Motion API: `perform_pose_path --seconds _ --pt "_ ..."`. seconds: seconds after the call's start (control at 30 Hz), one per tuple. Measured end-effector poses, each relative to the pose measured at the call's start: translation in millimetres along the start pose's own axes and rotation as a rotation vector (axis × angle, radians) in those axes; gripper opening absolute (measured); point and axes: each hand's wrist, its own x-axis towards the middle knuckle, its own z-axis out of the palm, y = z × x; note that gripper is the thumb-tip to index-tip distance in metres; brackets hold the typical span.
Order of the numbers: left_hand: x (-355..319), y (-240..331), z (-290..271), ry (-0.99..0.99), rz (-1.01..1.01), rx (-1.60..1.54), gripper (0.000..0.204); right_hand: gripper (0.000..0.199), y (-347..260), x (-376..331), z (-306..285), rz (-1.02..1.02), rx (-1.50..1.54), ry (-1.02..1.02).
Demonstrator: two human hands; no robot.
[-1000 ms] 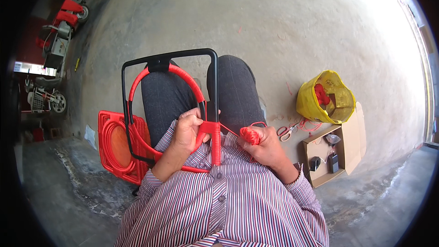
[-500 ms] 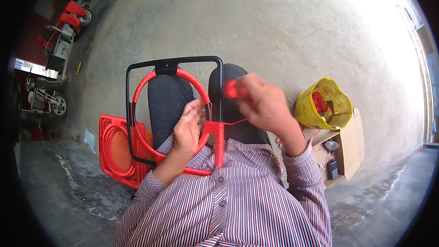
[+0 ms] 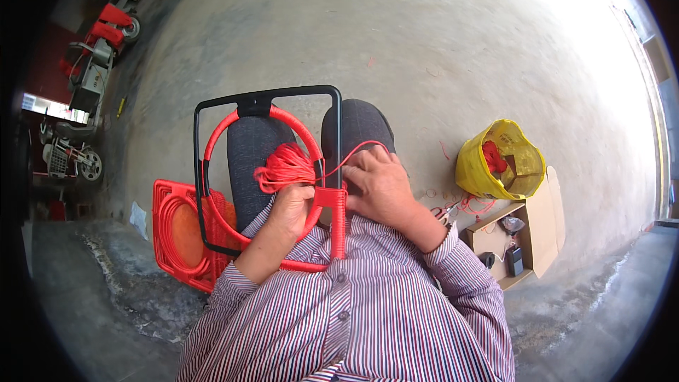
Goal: Wrapping a red cord tightly around the red plastic section of a frame component.
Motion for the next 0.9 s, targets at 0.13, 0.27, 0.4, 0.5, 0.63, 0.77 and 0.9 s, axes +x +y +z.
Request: perform_pose_path --seconds 0.13,0.27,0.4,0.5,0.63,0.77,0.9 --pt "-1.4 -2.9 3.6 -0.031 0.042 0.024 0.049 0.033 -0.4 -1.2 4.1 0.035 -0.039 -0.069" --pt "1.7 -0.6 1.3 -0.055 0.031 -0.029 0.042 0.02 25.0 -18.3 -18.4 0.326 0.735 0.183" --pt "-0.9 -0.7 1.3 -0.056 0.023 -0.047 0.03 0.034 42.5 -44.2 -61.3 0.275 1.652 0.332" --pt "-4.3 2.6 11.6 -0.033 0.054 -0.029 0.024 0.032 73.6 -70.5 -103.2 -0.06 1.96 0.324" --pt "-5.6 0.5 9.9 -0.069 0.108 -0.02 0.029 0.021 69.9 -64.7 -121.9 0.092 1.858 0.677" --pt "-8.7 -1.2 2.7 -0.099 0.123 0.076 0.018 0.019 27.1 -32.9 -64.4 0.588 1.155 0.275" --pt "-13.2 -2.6 9.0 -0.104 0.165 0.146 0.02 0.023 -6.9 -18.9 -25.1 0.406 0.643 -0.184"
